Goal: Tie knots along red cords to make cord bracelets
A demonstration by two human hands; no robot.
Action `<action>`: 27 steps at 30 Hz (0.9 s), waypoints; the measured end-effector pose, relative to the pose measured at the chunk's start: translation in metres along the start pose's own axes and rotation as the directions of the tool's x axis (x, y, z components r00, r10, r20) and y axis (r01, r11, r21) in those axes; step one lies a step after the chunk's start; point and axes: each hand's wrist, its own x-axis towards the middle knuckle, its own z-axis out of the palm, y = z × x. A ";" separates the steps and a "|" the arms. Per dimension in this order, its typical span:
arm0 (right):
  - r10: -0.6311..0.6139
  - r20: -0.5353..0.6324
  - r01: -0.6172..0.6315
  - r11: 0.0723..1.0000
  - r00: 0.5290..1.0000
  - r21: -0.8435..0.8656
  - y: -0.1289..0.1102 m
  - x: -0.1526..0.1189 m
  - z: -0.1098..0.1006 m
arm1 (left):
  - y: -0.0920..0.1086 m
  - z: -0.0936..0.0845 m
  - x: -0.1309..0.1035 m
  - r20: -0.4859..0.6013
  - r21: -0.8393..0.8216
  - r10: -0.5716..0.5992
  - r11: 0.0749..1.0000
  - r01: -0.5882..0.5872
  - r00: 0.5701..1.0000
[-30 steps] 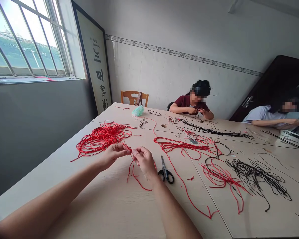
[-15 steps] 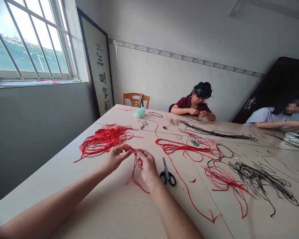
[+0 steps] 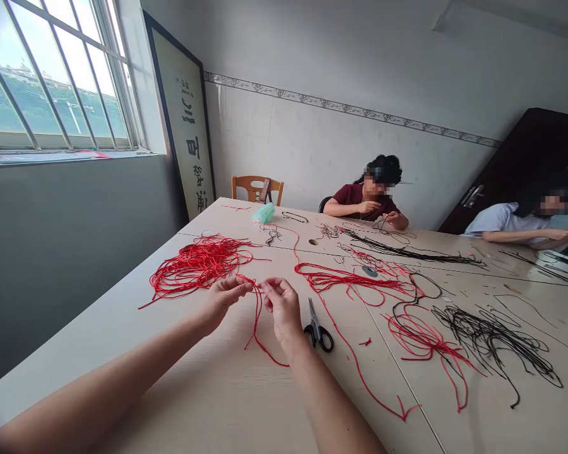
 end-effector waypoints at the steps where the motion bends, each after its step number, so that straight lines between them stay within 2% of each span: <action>1: 0.019 0.018 -0.019 1.000 1.000 0.008 0.001 0.000 0.000 | 0.000 0.000 0.000 -0.008 0.000 0.001 1.000 -0.001 1.000; 4: 0.034 0.053 -0.035 0.999 0.998 0.014 0.003 0.000 0.001 | 0.000 0.001 0.000 0.012 -0.012 0.013 1.000 -0.013 1.000; 7: -0.015 0.029 0.015 1.000 0.999 -0.003 0.002 0.001 0.001 | -0.002 0.002 -0.001 0.041 -0.021 0.015 1.000 -0.014 0.999; 11: -0.122 -0.029 0.117 0.985 0.992 -0.124 0.002 0.002 0.000 | -0.006 0.002 -0.001 0.061 -0.002 -0.032 0.999 0.032 0.998; 14: -0.163 -0.016 0.157 0.967 0.986 -0.199 0.003 0.002 -0.001 | -0.008 0.002 -0.001 0.080 0.039 -0.077 0.997 0.074 0.994; 17: -0.132 0.005 0.131 0.975 0.991 -0.180 0.003 0.001 -0.001 | -0.007 0.002 -0.001 0.067 0.054 -0.096 0.994 0.093 0.993; 23: 0.054 0.042 -0.053 0.998 0.998 -0.021 0.002 0.001 0.000 | -0.006 0.002 -0.001 0.015 0.010 -0.068 0.998 0.067 0.998; 27: 0.079 0.063 -0.080 0.997 0.995 0.005 0.001 0.001 0.000 | -0.011 0.000 0.002 0.039 -0.006 -0.027 1.000 0.028 0.999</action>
